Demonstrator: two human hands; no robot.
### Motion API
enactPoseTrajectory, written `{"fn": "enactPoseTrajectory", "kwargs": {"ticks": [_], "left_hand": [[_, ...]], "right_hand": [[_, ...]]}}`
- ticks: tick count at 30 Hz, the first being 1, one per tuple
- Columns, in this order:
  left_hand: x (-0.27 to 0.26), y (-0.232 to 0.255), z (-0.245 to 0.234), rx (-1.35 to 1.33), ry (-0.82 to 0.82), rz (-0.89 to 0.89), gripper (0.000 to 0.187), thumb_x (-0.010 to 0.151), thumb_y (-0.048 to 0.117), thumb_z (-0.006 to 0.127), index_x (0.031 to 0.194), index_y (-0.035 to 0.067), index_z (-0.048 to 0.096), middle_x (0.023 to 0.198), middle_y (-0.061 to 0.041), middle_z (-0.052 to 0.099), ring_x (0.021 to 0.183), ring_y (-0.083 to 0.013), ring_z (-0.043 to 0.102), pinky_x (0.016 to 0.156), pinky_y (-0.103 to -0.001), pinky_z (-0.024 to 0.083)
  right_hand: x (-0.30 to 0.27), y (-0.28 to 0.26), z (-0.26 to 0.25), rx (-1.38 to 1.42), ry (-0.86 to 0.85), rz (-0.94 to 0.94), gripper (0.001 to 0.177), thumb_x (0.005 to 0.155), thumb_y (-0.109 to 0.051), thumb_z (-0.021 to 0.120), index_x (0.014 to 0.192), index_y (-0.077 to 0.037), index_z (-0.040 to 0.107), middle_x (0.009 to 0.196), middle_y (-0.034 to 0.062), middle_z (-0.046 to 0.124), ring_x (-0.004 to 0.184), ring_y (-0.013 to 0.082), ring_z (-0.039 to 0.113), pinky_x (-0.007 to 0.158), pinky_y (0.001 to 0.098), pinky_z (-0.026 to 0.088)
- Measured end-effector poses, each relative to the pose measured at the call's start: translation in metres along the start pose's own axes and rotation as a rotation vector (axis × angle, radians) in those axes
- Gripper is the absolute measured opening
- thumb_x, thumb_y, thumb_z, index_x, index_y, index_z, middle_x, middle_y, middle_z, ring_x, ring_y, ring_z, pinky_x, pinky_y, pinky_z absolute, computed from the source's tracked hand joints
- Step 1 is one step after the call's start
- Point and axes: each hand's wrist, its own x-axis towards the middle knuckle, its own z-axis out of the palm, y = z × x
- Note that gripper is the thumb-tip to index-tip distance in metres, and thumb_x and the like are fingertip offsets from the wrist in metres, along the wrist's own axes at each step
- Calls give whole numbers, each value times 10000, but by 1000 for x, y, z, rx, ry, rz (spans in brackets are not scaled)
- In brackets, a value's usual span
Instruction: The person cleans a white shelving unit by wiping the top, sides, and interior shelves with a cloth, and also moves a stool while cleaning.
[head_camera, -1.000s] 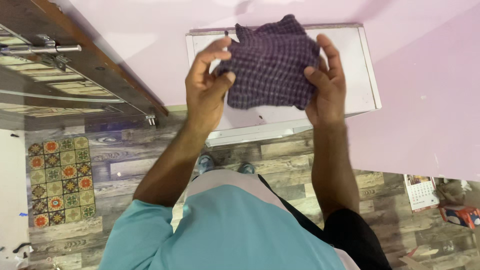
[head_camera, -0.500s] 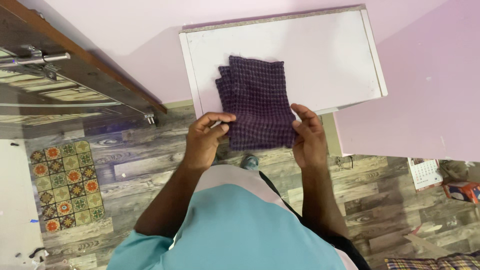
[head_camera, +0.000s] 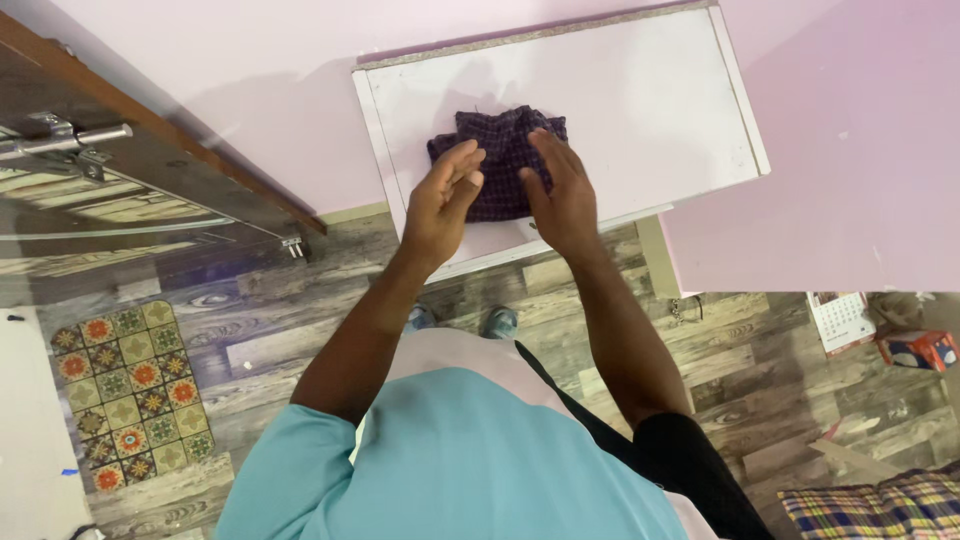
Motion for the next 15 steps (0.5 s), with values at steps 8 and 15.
{"fn": "enactPoseTrajectory", "kwargs": {"ticks": [8, 15], "left_hand": [[10, -9, -6, 1220, -362, 146, 1073, 968, 798, 256, 1569, -89, 205, 1656, -302, 202, 1560, -408, 109, 1243, -565, 43], [-58, 16, -29, 1202, -260, 97, 1101, 970, 788, 281, 1516, -168, 296, 1613, -362, 282, 1556, -454, 164, 1256, -577, 39]], "right_hand": [[27, 5, 62, -581, -253, -85, 712, 1068, -595, 436, 1665, -240, 278, 1718, 185, 157, 1563, 474, 106, 1156, 783, 82], [-7, -26, 83, -477, -229, -288, 701, 1071, -636, 394, 1658, -265, 297, 1728, 201, 79, 1583, 480, 42, 1174, 805, 59]]}}
